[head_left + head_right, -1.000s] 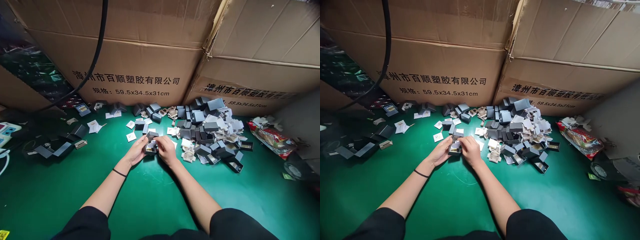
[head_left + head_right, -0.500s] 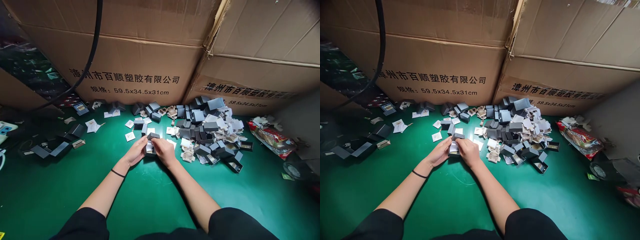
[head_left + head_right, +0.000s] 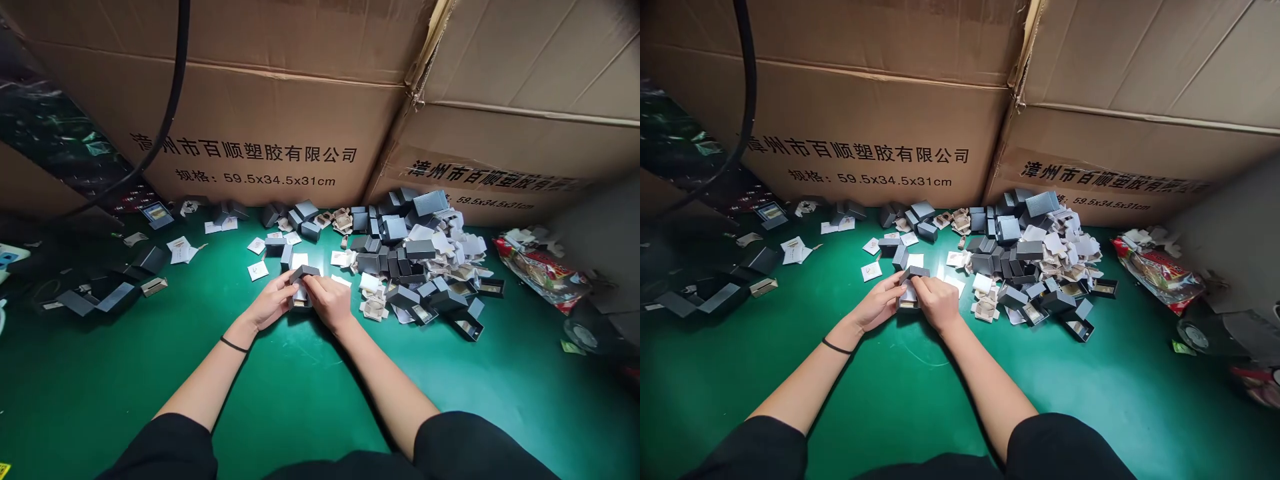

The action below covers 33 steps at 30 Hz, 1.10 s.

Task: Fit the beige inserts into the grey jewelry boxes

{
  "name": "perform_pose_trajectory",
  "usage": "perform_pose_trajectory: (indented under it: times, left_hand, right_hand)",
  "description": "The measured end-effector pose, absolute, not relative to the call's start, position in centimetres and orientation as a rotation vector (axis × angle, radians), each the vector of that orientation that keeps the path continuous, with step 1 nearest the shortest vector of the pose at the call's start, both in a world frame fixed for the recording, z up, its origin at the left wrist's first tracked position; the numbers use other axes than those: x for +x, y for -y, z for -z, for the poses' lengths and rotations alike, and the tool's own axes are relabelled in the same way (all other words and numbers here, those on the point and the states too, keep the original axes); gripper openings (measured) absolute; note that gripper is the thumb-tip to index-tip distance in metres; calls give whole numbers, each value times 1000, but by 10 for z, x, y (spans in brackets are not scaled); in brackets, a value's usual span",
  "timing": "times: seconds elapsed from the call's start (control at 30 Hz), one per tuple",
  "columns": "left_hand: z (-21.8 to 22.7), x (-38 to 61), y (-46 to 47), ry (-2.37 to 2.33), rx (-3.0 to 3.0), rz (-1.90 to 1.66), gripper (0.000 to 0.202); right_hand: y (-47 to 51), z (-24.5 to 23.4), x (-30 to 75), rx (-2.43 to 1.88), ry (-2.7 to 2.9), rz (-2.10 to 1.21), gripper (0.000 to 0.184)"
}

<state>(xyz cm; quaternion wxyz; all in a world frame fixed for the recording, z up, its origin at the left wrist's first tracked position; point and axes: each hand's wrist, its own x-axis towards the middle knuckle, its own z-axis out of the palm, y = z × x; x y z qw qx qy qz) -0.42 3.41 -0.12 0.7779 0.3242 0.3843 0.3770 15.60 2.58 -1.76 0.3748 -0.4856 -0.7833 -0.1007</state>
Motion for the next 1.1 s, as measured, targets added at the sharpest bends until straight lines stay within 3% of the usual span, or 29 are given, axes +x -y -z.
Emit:
perform_pose_trajectory:
  times: [0.27,0.67,1.1]
  left_hand:
    - [2,-4,-36,-828,742,-968,49]
    - [0,-8,-35,-809,748,-905,58]
    - [0,-8,-33,-832,769,-878,68]
  right_hand:
    - [-27,17,158,-1080,1979,183,31]
    - [-33,19,162,-1309,2207,-13,26]
    - [-31,20,156,-1315,2166,140,31]
